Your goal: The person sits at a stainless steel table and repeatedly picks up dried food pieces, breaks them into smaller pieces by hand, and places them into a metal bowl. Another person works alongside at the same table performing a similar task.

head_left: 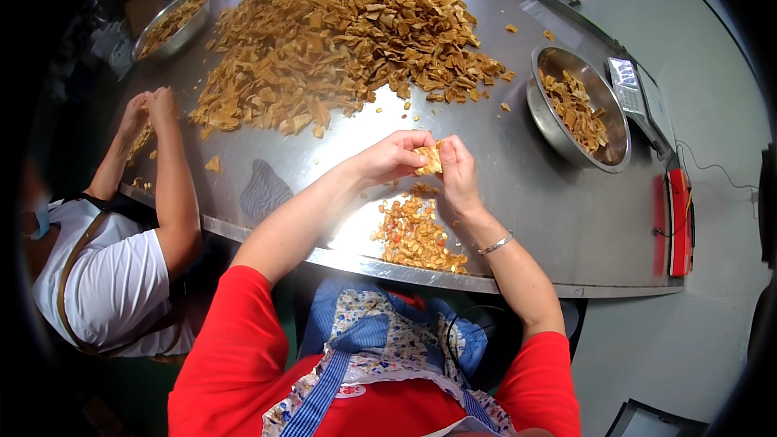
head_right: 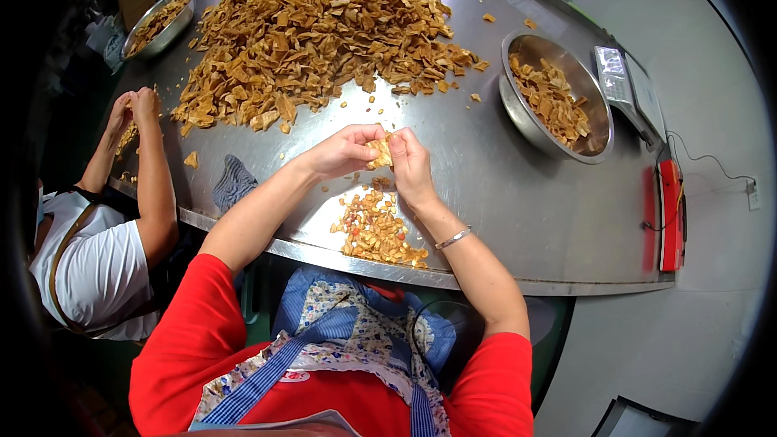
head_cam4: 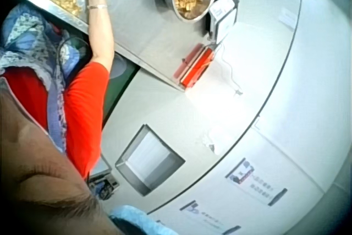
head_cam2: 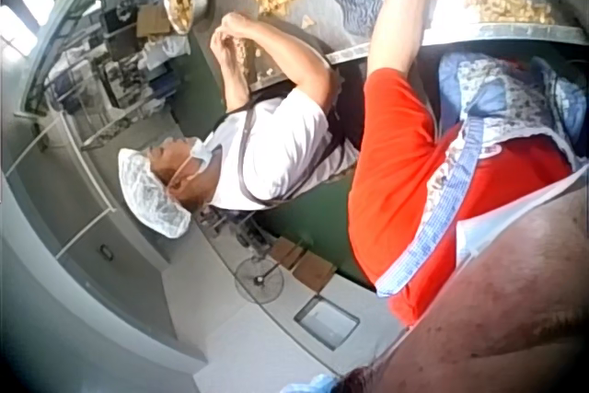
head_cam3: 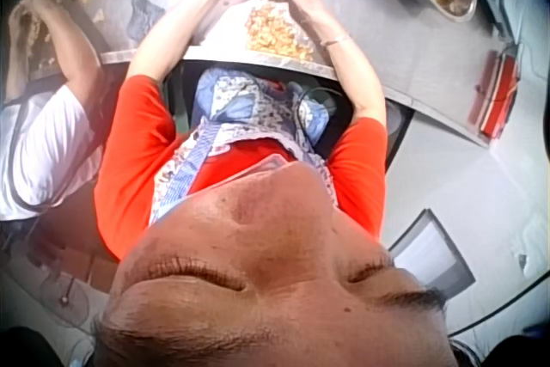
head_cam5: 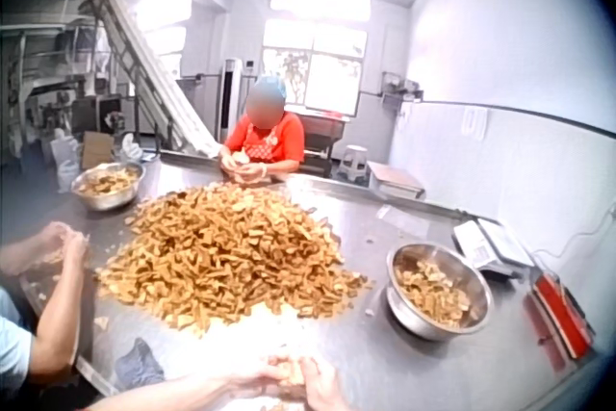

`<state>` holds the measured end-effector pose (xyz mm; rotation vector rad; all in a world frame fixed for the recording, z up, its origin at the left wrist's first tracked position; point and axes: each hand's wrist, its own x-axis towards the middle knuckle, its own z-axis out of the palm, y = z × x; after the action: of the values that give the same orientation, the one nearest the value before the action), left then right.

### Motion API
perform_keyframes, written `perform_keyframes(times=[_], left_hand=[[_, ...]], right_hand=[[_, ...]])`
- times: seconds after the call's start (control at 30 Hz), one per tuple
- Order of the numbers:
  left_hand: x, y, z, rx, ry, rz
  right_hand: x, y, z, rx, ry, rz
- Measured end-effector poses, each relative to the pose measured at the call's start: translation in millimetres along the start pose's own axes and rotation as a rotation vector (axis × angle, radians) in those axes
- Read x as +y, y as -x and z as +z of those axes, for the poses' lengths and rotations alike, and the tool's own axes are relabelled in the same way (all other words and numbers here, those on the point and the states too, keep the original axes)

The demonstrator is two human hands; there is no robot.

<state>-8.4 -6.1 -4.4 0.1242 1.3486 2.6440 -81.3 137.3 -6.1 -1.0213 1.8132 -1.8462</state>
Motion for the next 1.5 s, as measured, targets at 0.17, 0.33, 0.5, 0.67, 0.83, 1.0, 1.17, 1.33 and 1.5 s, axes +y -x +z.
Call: perform_keyframes(times=[0.17,0.33,0.5,0.67,0.83,1.0,1.17,1.33,1.5], left_hand=[[0.5,-1.3,1.3,0.012,0.041,0.0],[6.4,-3.3,-7.5,0.026,0.143,0.02],[8.4,-4.6,-32.5,0.421,-0.204,0.062],[11.3,-4.3,-8.3,0.578,-0.575,0.037],[6.0,-5.4,-3.9,0.407,-0.887,-0.131],[-8.5,-4.5,-5.0,0.32,-0.844,-0.045],[3.4,-6.3,1.2,0.622,-0.259,-0.012],[15.0,-4.9,-25.9,0.782,0.142,0.118],[14.4,-1.4,-21.5,0.744,0.108,0.105]], right_hand=[[1.3,0.4,2.5,0.029,-0.158,0.08],[-3.4,-5.3,-4.0,-0.069,-0.605,0.347],[-7.2,-19.4,-25.1,-0.411,-0.102,0.384],[-13.2,-4.0,-18.5,-0.777,0.42,-0.013],[-18.3,-10.6,-13.4,-0.21,0.739,0.079],[-3.5,-8.6,-8.3,-0.041,0.833,-0.169],[11.2,-18.2,-25.7,0.048,0.53,0.053],[-3.9,-18.1,-10.9,-0.448,0.866,0.246],[-27.5,-51.4,-11.3,-0.949,1.027,0.342]])
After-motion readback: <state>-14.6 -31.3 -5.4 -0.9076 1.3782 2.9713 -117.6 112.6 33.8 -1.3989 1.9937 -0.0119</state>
